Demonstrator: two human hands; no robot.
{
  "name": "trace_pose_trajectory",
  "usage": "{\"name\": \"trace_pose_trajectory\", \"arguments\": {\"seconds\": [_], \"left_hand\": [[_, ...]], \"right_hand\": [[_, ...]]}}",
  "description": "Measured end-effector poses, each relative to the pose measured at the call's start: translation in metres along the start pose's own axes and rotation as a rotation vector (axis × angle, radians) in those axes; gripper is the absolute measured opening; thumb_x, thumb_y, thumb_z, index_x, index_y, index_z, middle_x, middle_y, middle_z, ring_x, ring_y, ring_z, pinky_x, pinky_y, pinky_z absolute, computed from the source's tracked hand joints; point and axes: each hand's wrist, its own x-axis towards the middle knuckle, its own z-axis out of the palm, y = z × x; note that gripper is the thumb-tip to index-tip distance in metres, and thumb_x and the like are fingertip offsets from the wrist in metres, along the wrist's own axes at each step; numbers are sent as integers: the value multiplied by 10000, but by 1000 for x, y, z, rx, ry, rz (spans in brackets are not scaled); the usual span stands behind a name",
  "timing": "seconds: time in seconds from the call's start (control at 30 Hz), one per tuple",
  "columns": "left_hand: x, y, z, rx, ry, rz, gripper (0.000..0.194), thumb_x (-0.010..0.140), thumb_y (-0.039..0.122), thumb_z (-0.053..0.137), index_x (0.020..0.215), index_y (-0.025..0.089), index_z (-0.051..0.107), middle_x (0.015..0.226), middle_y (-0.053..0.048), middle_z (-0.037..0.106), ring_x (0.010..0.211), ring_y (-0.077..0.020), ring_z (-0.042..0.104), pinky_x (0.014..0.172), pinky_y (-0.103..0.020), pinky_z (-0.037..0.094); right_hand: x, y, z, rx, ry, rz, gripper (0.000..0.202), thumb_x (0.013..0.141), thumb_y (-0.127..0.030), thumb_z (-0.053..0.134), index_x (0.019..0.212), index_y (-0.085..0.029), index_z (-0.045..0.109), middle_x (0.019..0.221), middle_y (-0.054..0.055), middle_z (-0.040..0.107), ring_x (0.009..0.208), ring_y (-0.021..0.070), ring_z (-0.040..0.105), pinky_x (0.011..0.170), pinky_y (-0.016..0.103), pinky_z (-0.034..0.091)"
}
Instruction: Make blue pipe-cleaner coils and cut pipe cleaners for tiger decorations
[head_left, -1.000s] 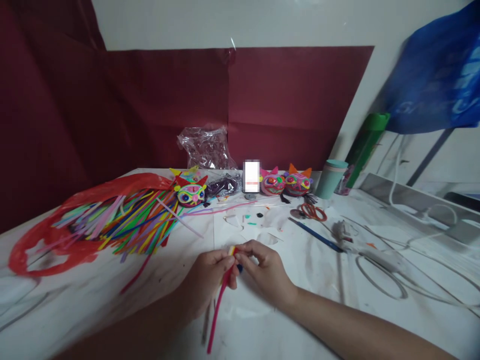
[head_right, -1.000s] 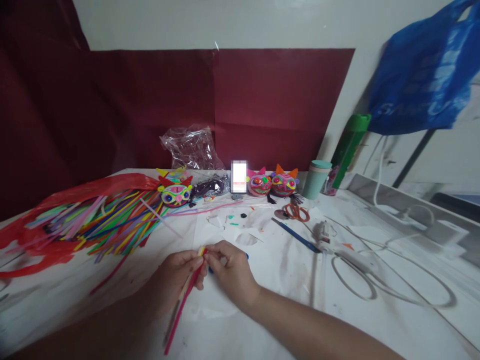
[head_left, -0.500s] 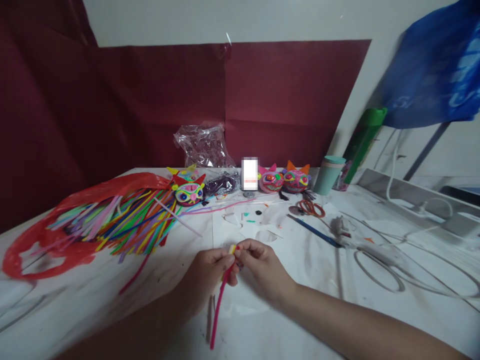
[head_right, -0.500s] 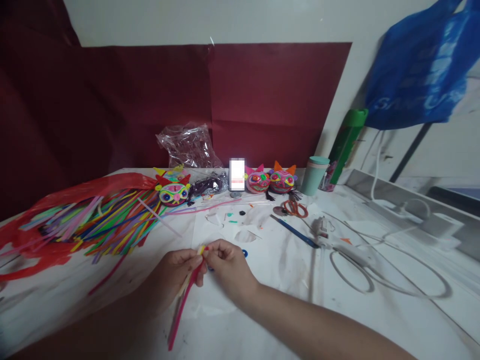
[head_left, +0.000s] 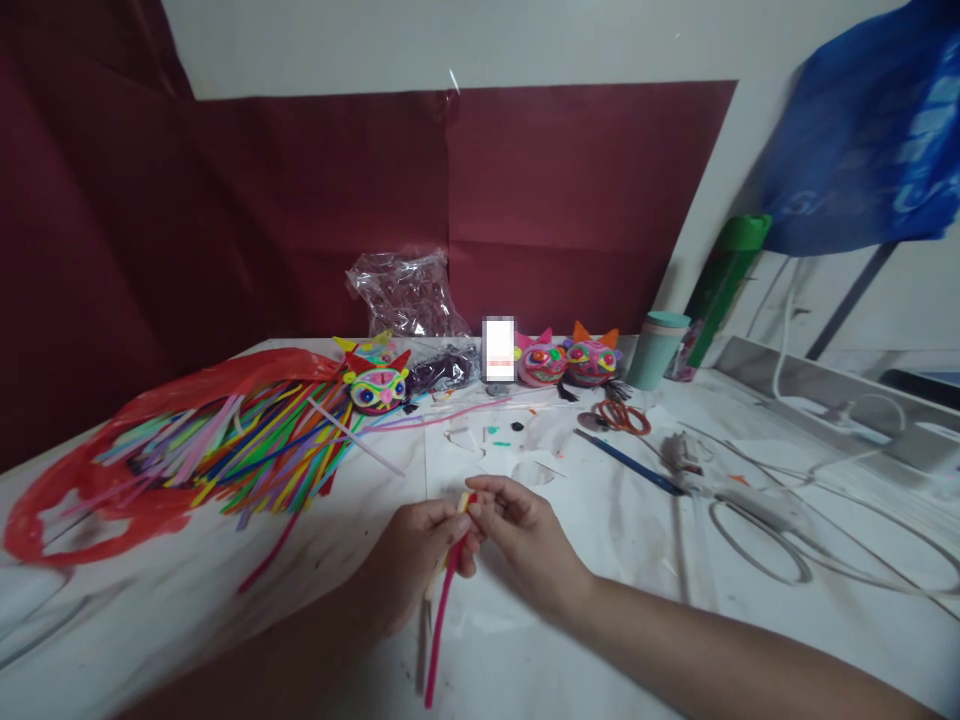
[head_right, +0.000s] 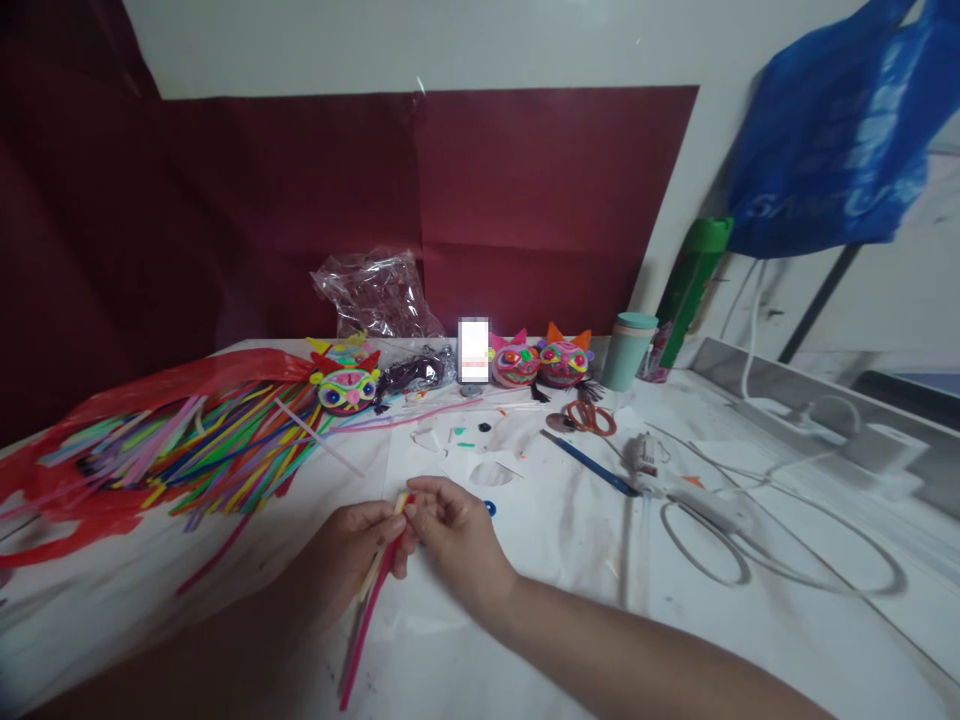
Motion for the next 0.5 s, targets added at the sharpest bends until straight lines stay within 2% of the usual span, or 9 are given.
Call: {"name": "trace_pose_trajectory", "arguments": {"seconds": [0.1,0.23,0.4,0.5], "left_hand": [[0,-4,-1,-26,-4,-7,263,772,318,523,625,114,600,490,-14,572,488,-111,498,574,-258,352],[2,-4,-2,-86,-3,2,212,757,300,549,668,117,605,576,-14,599,485,-107,512,560,-260,370],[1,2,-1,-56,22,43,188,737,291,568,679,116,605,566,-1,589,472,-101,504,544,-253,372],[1,1,-2,-11,46,59,195,752,289,554,664,121,602,565,-1,592,483,-96,503,551,-246,366]], "right_hand": [[-1,0,-2,-149,-5,-64,231,799,-349,594,943,-169,593,569,-48,552,460,117,584,564,276,451],[-1,-3,-4,-205,-15,-96,318,833,-367,537,1092,-184,563,593,-45,545,503,119,586,594,285,461],[2,-7,-8,-387,-52,-163,236,857,-330,495,953,-188,656,703,2,580,631,123,594,666,280,465],[2,-6,-11,-490,-15,-192,261,867,-294,472,1031,-180,641,738,21,607,711,136,588,702,282,462]]}}
